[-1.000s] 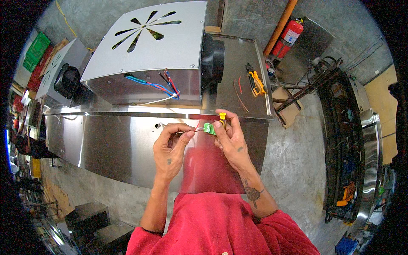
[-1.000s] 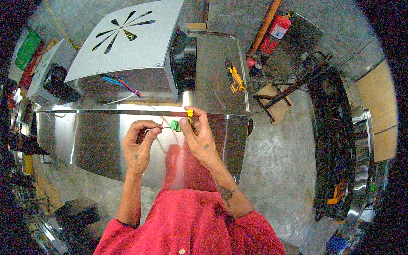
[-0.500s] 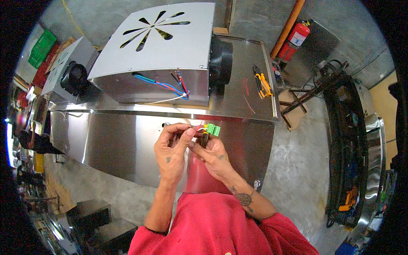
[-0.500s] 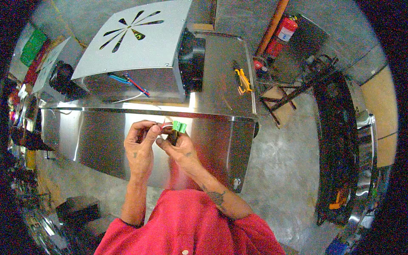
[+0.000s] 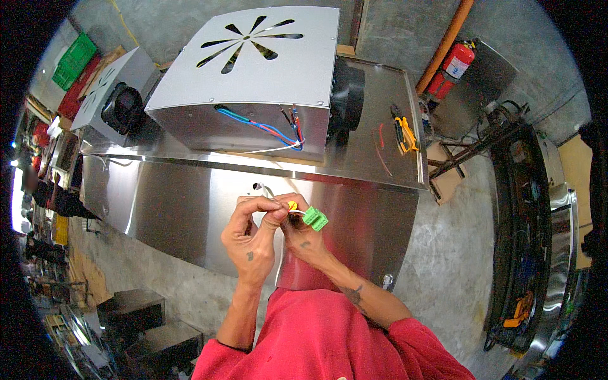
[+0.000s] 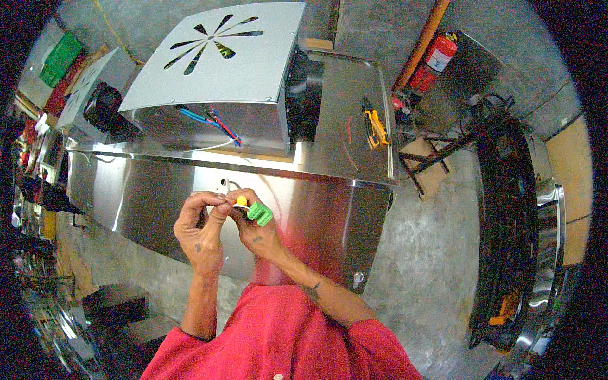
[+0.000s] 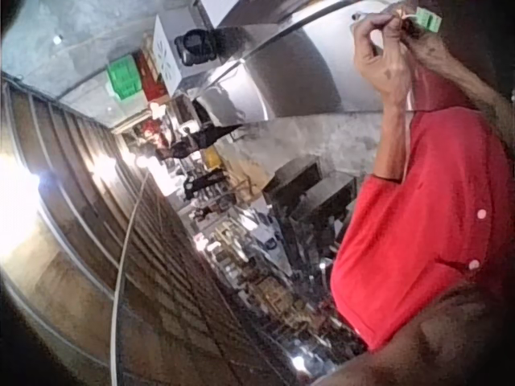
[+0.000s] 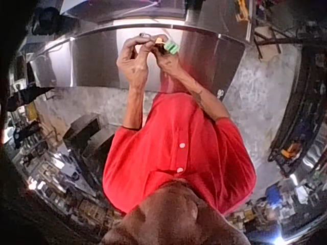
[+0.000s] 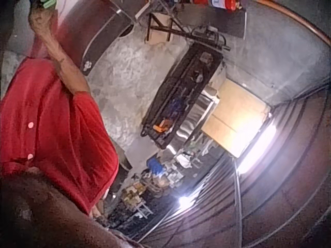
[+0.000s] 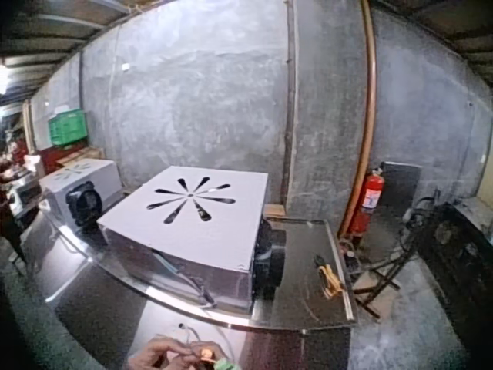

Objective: The person strips insulation from several colored wires using wire strippers, then inserts the exposed ends into a green terminal block and tightens the screws with a screwdriver. The person repeats this process for multiple wires, securing each connection.

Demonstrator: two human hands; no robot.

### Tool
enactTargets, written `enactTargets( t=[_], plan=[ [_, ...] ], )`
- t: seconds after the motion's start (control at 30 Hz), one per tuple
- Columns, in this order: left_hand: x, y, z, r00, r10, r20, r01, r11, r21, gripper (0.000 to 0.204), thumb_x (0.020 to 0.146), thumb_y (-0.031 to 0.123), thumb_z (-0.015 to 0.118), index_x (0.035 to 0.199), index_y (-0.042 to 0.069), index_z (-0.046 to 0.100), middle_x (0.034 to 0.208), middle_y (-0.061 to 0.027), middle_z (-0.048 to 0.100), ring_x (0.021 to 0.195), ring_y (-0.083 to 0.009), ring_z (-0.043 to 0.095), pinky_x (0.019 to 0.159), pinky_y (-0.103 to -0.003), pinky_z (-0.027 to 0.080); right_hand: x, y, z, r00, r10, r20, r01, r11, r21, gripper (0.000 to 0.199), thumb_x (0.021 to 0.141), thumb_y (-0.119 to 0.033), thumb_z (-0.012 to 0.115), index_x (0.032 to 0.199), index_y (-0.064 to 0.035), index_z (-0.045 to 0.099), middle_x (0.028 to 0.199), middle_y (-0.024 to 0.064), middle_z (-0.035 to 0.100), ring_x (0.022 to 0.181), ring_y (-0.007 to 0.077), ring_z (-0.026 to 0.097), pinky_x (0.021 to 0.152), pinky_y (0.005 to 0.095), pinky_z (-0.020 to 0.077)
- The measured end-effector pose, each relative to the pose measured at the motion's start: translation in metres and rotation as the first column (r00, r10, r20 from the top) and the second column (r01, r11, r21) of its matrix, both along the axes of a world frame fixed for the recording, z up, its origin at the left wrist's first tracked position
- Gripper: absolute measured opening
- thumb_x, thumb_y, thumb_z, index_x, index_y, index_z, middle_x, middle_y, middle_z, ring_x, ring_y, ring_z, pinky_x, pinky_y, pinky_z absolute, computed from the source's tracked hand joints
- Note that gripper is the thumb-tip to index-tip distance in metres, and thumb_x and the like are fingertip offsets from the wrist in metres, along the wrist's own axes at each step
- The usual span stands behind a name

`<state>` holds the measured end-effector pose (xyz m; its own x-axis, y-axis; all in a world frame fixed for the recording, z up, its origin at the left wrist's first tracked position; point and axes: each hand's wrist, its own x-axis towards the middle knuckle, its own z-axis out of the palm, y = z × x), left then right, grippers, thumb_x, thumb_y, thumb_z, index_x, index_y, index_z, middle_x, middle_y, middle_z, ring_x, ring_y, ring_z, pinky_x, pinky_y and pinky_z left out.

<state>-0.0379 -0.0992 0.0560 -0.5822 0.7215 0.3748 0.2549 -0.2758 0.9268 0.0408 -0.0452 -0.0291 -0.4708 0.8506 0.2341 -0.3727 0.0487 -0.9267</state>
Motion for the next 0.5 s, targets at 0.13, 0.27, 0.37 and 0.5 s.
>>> enactTargets(
  t=[0.13, 0.27, 0.37, 0.5],
  plan=[
    [-0.0034, -0.0032, 0.0021, 0.999, 0.044, -0.031, -0.044, 0.999, -0.002, 0.013, 0.092, 0.001, 0.081, 0.097, 0.002, 0.069, 0.096, -0.0065, 0.071, 0.095, -0.0169, 0.067, 0.088, -0.030, 0.053, -0.0074, 0.0044, -0.0050, 0.999, 0.008, -0.038, -0.004, 0.995, 0.101, 0.017, 0.102, 0.002, 0.067, 0.116, -0.0039, 0.061, 0.109, 0.0092, 0.066, 0.107, 0.0210, 0.065, 0.097, 0.0329, 0.0515],
    [-0.0024, -0.0032, 0.0023, 0.997, 0.058, 0.043, -0.059, 0.998, 0.005, 0.014, 0.091, -0.002, 0.080, 0.096, 0.003, 0.068, 0.093, -0.0067, 0.070, 0.093, -0.0173, 0.067, 0.088, -0.030, 0.053, -0.0044, 0.0086, 0.0022, 1.000, 0.026, 0.006, -0.027, 0.993, 0.119, 0.023, 0.096, 0.008, 0.066, 0.114, -0.0043, 0.062, 0.110, 0.0099, 0.067, 0.107, 0.0220, 0.066, 0.097, 0.0335, 0.0515],
    [-0.0011, -0.0025, 0.0063, 0.998, 0.044, 0.036, -0.045, 0.999, 0.023, 0.014, 0.090, -0.005, 0.078, 0.094, 0.002, 0.067, 0.092, -0.0068, 0.070, 0.092, -0.0174, 0.067, 0.088, -0.030, 0.054, -0.0037, 0.0100, 0.0009, 1.000, 0.021, 0.005, -0.022, 0.989, 0.149, 0.028, 0.092, 0.012, 0.064, 0.113, -0.0043, 0.062, 0.111, 0.0103, 0.067, 0.106, 0.0225, 0.066, 0.098, 0.0334, 0.0514],
    [-0.0006, -0.0031, 0.0071, 0.999, 0.044, 0.007, -0.044, 0.999, 0.024, 0.015, 0.090, -0.008, 0.076, 0.093, 0.002, 0.065, 0.092, -0.0070, 0.069, 0.091, -0.0178, 0.067, 0.088, -0.031, 0.054, -0.0029, 0.0114, 0.0022, 1.000, 0.009, -0.030, -0.003, 0.983, 0.184, 0.030, 0.089, 0.015, 0.063, 0.113, -0.0041, 0.062, 0.111, 0.0102, 0.067, 0.106, 0.0227, 0.067, 0.097, 0.0334, 0.0518]
  ],
)
